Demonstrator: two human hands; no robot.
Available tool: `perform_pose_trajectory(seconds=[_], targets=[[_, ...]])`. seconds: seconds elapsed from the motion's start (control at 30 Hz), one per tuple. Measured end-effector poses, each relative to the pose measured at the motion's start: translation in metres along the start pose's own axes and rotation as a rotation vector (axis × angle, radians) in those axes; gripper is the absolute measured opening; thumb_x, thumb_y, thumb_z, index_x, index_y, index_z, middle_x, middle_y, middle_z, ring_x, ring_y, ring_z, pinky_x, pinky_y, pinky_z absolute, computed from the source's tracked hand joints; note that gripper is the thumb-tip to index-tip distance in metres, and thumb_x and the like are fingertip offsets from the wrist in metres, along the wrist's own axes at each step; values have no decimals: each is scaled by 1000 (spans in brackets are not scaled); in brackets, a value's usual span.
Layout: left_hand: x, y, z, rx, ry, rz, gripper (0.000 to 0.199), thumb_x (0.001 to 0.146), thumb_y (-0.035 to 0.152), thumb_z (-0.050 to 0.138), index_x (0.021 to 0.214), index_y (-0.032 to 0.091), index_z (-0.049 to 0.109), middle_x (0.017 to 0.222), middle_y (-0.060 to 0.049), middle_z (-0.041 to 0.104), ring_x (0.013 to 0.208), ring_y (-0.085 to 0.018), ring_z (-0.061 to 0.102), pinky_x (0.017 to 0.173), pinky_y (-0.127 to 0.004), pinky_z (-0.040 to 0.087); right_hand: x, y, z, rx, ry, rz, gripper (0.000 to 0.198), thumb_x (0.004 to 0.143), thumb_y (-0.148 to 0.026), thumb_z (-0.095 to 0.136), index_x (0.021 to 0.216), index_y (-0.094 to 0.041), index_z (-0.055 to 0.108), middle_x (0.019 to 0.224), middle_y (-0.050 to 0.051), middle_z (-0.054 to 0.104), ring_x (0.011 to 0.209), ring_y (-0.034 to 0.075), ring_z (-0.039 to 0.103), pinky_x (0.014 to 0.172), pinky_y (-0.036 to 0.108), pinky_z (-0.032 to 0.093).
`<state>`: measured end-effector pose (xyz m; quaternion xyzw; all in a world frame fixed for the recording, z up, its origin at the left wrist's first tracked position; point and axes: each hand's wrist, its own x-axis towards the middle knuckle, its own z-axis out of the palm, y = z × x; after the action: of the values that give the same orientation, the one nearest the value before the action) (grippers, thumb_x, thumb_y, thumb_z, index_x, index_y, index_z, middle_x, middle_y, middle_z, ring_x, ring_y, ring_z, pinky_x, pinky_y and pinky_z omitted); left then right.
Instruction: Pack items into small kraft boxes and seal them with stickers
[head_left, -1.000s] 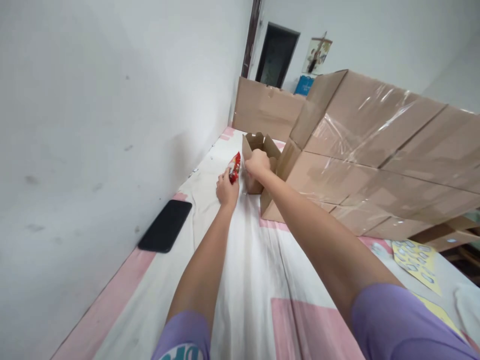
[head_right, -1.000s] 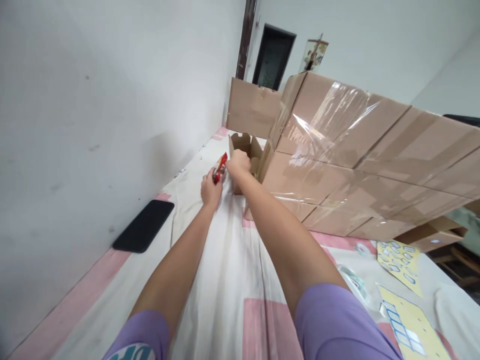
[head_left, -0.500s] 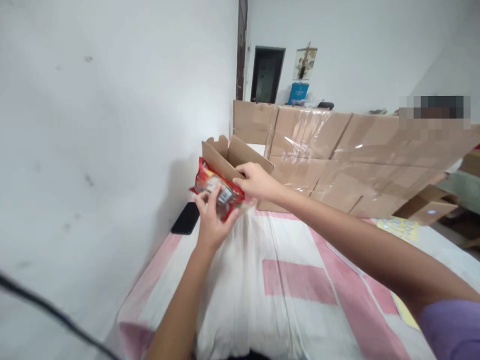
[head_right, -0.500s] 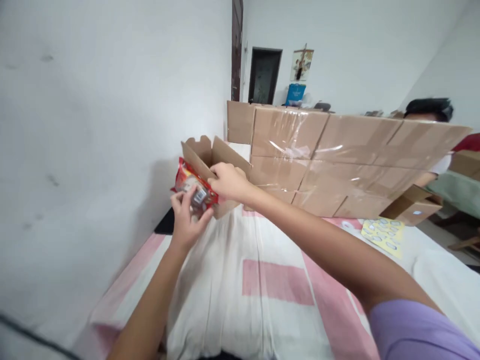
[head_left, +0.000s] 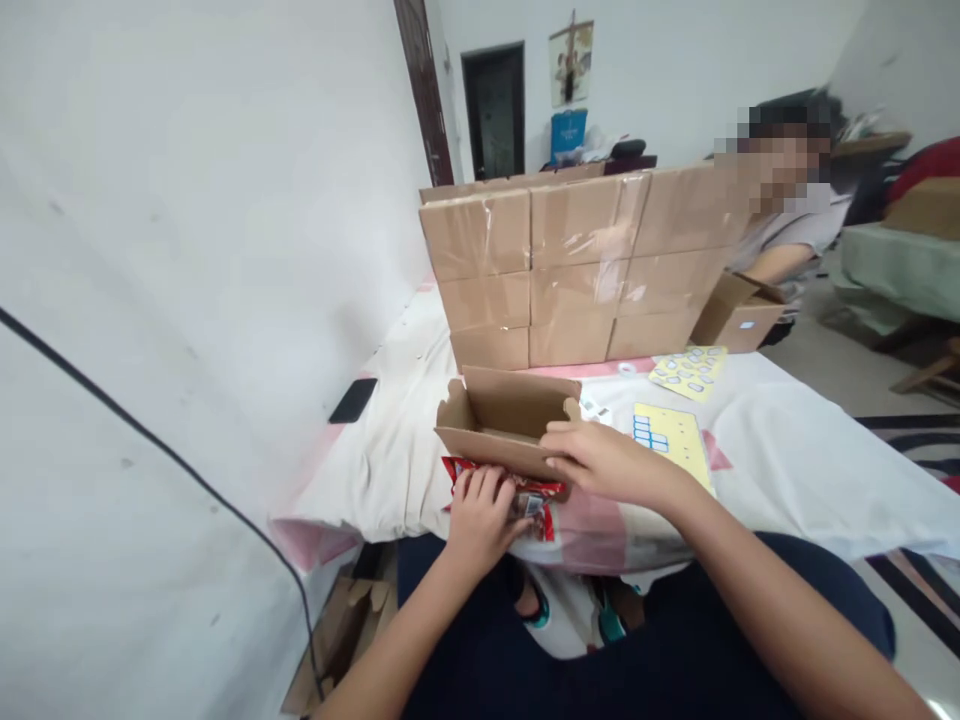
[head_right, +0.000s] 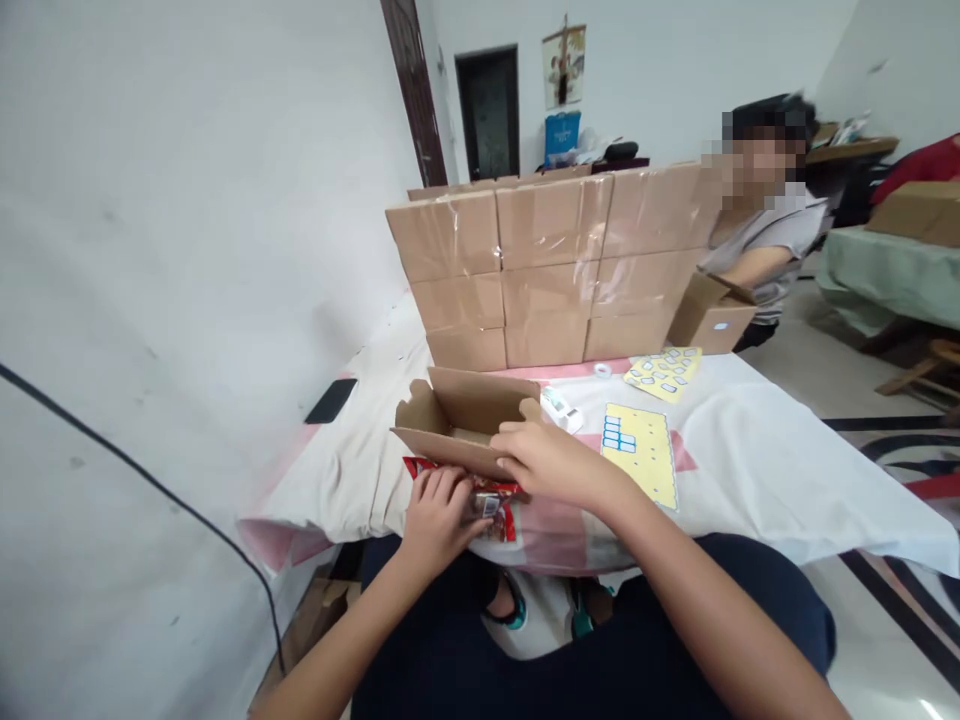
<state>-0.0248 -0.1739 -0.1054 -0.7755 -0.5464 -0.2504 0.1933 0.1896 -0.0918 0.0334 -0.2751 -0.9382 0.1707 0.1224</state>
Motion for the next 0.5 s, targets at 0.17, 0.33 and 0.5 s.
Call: perform_pose_trajectory(seconds=[0.17, 0.33, 0.5], targets=[[9, -2, 7, 18, -12, 45, 64, 73, 64, 75, 110, 13, 61, 96, -9, 68, 87, -25, 62, 84, -40, 43, -36, 39, 1, 42, 171, 20, 18, 99, -20, 49, 84, -18, 58, 88, 2, 58, 81, 16, 56, 73, 28, 38], [32, -13, -52, -55, 112, 167, 51, 78, 67, 68, 84, 18, 58, 70, -1, 55, 66, -18, 52, 64, -33, 38, -45, 50, 7, -4, 233, 4, 14, 100, -20, 49, 97, -19, 63, 95, 4, 61, 84, 17, 58, 70, 29, 37], [91, -18, -135, -106, 432, 30, 56, 76, 73, 66, 87, 19, 57, 71, 2, 48, 63, -15, 45, 63, -30, 38, -43, 35, 17, -118, 244, -30, 13, 99, -19, 50, 99, -18, 63, 95, 5, 59, 79, 17, 56, 62, 28, 29]])
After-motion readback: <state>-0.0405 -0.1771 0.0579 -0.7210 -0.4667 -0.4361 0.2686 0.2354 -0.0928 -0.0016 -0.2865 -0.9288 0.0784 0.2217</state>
